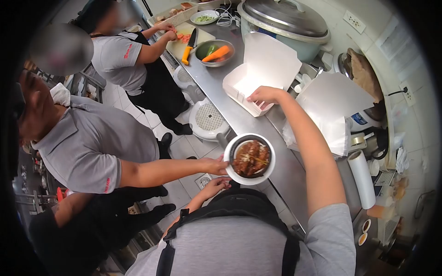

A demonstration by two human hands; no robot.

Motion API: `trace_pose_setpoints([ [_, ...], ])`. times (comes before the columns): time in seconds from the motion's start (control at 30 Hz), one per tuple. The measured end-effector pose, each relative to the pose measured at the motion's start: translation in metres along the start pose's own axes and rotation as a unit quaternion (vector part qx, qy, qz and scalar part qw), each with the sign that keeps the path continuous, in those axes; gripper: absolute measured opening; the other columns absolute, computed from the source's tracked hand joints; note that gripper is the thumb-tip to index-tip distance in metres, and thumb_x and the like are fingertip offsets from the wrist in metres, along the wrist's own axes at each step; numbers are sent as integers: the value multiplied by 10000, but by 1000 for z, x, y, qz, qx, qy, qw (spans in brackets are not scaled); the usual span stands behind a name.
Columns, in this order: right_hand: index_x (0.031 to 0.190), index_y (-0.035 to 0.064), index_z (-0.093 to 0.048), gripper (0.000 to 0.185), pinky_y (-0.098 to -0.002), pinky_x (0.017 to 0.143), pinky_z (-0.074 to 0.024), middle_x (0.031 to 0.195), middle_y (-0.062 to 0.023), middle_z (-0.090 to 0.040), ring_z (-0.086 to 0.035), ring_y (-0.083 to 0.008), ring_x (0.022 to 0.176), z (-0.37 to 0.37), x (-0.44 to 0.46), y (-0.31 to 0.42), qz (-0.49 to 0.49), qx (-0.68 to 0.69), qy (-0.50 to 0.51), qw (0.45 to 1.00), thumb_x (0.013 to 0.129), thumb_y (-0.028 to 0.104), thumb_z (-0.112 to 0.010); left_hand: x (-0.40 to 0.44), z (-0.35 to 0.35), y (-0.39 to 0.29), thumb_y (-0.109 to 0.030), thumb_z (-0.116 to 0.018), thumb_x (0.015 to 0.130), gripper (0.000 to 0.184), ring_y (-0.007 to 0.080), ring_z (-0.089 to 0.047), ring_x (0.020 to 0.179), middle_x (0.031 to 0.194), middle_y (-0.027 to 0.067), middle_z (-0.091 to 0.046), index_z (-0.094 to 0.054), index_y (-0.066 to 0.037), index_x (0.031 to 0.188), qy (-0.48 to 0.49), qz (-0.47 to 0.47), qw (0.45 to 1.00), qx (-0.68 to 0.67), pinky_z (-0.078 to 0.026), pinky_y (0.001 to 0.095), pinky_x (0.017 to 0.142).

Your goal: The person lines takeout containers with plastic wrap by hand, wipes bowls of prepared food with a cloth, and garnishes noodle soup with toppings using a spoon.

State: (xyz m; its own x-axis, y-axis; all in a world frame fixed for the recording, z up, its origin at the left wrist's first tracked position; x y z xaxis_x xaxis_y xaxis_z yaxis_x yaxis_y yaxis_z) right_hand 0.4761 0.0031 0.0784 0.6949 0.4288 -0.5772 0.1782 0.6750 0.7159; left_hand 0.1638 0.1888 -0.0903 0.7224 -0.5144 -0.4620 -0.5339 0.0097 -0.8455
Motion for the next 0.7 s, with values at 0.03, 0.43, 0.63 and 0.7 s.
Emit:
trace_pose_setpoints([
  [0.03,1151,7,-637,475,-306,746,-546,1057,-109,-645,-618,-187,901,-1,1,-3,-4,27,16,999,861,383,-655,0,-1,5,-63,-489,926,365,112,-601,895,956,66,-648,-502,35,1277,9,8,1000,11,-480,251,843],
  [0.43,1020,-10,-669,297,-385,669,-561,866,-205,-678,-679,-305,816,-1,1,33,7,-303,-142,942,762,131,-623,-8,-12,18,-67,-536,901,301,120,-602,836,885,66,-635,-566,8,1192,-27,-18,998,57,-475,250,792],
  [0.63,795,-4,-674,199,-420,735,-534,779,-220,-652,-656,-369,757,1,-75,91,149,-347,-367,850,696,168,-694,-4,-11,-15,-110,-584,893,165,182,-643,852,907,93,-686,-666,-31,1014,-137,-144,930,309,-491,328,776],
  [0.7,747,-6,-644,184,-423,691,-527,710,-199,-640,-652,-349,693,-3,-110,106,191,-312,-395,843,688,163,-688,4,-7,-2,-117,-577,891,173,192,-651,839,901,94,-692,-669,-35,1012,-162,-156,913,341,-494,325,778],
])
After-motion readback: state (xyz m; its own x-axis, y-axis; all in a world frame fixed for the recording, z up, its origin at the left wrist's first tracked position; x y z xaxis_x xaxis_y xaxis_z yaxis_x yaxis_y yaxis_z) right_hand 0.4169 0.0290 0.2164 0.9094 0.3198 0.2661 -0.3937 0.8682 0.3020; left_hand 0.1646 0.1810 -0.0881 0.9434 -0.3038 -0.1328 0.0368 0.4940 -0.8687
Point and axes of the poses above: each hand's wrist, its own x-axis towards the middle knuckle, its own z-axis out of the back of the hand, y = z × x, the point moved 10 cm from there along x, towards the middle knuckle
